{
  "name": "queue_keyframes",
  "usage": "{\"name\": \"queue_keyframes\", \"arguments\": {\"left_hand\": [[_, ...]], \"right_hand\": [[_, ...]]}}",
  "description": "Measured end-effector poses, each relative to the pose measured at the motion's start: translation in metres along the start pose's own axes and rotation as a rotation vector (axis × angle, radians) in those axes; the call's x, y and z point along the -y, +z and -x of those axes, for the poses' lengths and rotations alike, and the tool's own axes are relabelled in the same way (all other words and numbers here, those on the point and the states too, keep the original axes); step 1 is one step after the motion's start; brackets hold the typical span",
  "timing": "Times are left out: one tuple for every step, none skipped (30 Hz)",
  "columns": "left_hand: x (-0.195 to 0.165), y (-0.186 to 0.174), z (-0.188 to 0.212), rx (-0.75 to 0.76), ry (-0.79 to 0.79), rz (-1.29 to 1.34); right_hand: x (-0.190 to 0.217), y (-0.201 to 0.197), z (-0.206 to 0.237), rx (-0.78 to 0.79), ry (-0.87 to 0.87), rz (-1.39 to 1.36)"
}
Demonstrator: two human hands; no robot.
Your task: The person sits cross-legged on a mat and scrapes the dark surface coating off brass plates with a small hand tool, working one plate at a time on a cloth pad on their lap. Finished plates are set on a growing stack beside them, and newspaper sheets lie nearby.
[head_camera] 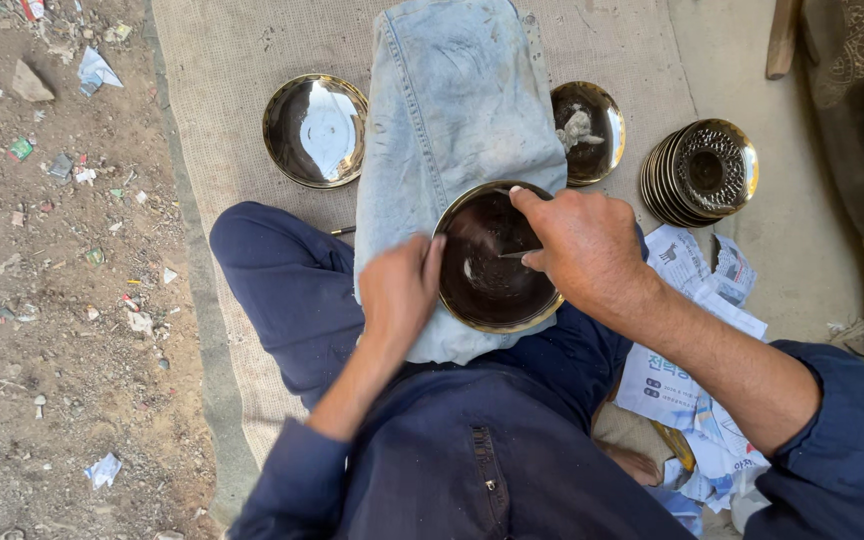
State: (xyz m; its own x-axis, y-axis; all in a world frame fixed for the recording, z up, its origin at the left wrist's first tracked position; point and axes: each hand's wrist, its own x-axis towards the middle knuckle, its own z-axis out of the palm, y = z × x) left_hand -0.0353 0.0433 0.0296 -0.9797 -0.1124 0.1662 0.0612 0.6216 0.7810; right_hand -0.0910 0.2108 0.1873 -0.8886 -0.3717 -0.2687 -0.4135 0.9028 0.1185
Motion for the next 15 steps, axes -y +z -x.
{"name": "queue_keyframes", "arguments": {"left_hand": [[-0.003, 0.000, 0.014, 0.005, -0.085, 0.012], [-0.003, -0.001, 0.022, 0.013, -0.092, 0.010], [-0.003, -0.003, 0.030, 0.020, -0.101, 0.009], [-0.003, -0.003, 0.031, 0.025, -0.109, 0.007], [-0.003, 0.000, 0.025, 0.024, -0.064, -0.043], [-0.002, 0.003, 0.015, 0.025, -0.021, -0.092], [0.000, 0.005, 0.002, 0.025, 0.022, -0.141], [0.001, 0.010, -0.013, -0.027, 0.106, -0.144], [0.001, 0.016, -0.032, -0.077, 0.192, -0.148], [-0.001, 0.023, -0.054, -0.068, 0.279, -0.100], [-0.002, 0.027, -0.069, -0.058, 0.366, -0.052], [-0.002, 0.028, -0.076, -0.025, 0.380, -0.056], [-0.001, 0.027, -0.083, 0.007, 0.395, -0.060], [-0.001, 0.026, -0.083, 0.040, 0.409, -0.065], [-0.001, 0.023, -0.077, 0.029, 0.339, -0.050]], "right_hand": [[-0.001, 0.000, -0.001, 0.004, -0.005, 0.003], [-0.001, 0.001, -0.003, 0.006, -0.010, 0.006], [-0.001, 0.003, -0.004, 0.022, -0.016, 0.012], [-0.001, 0.004, -0.005, 0.035, -0.023, 0.019], [-0.001, 0.006, -0.006, 0.048, -0.027, 0.026], [-0.001, 0.007, -0.005, 0.040, -0.028, 0.031], [0.000, 0.008, -0.005, 0.031, -0.030, 0.037], [0.001, 0.008, -0.004, 0.022, -0.034, 0.043], [0.003, 0.009, -0.004, 0.022, -0.030, 0.044], [0.004, 0.009, -0.004, 0.022, -0.022, 0.045], [0.005, 0.009, -0.003, 0.022, -0.012, 0.046], [0.006, 0.008, -0.002, 0.024, -0.005, 0.042], [0.007, 0.007, -0.001, 0.024, 0.002, 0.040], [0.006, 0.006, -0.001, 0.026, 0.009, 0.036], [0.005, 0.004, 0.000, 0.028, 0.014, 0.026]]}}
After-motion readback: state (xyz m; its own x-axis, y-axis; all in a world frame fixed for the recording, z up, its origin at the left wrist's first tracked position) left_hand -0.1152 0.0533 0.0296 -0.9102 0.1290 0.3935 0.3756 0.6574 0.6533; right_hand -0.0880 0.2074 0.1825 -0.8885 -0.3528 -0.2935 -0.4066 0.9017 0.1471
